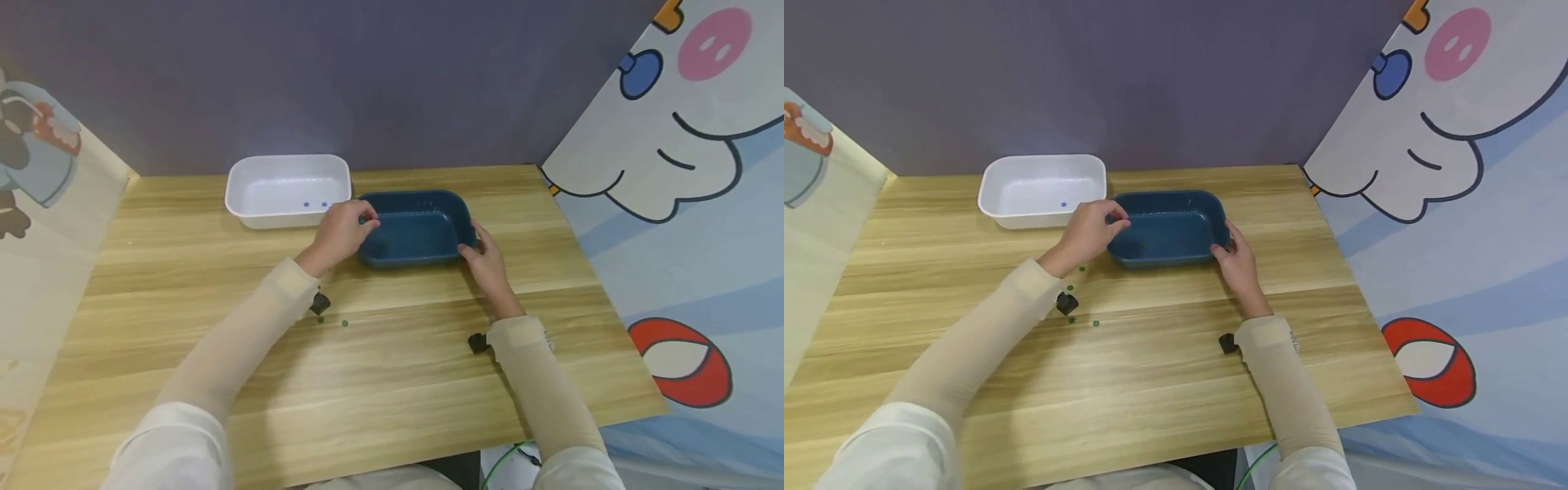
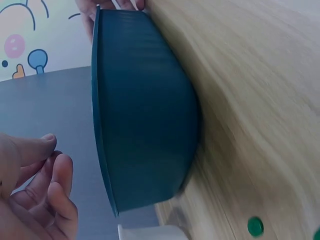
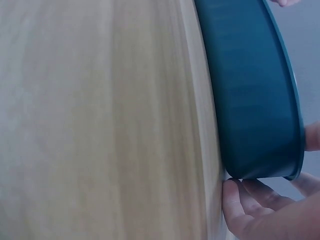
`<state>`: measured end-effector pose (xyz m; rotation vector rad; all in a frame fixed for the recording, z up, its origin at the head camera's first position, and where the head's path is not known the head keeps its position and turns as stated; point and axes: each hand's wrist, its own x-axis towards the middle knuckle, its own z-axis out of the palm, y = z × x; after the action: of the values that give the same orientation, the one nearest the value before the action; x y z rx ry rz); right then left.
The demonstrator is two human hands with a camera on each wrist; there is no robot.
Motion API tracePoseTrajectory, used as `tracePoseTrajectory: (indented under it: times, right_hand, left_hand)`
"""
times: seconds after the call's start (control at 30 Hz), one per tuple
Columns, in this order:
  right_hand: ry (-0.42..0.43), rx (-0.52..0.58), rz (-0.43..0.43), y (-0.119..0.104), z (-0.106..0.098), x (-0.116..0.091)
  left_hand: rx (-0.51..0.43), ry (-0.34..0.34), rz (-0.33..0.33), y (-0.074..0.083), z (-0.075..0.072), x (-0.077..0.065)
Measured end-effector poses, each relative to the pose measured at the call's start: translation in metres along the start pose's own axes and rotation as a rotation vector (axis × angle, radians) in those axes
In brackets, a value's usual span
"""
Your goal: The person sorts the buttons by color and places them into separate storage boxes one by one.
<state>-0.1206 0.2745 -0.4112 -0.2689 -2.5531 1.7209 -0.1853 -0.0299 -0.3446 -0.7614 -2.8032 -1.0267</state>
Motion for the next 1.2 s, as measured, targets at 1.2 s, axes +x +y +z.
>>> tracePoseTrajectory:
  times: [1.2]
  right_hand:
    - [-0.019,-0.012,0.026,-0.004,0.000,0.002]
  left_hand:
    - [0.048,-0.171,-0.260,-0.060,-0.019,-0.068]
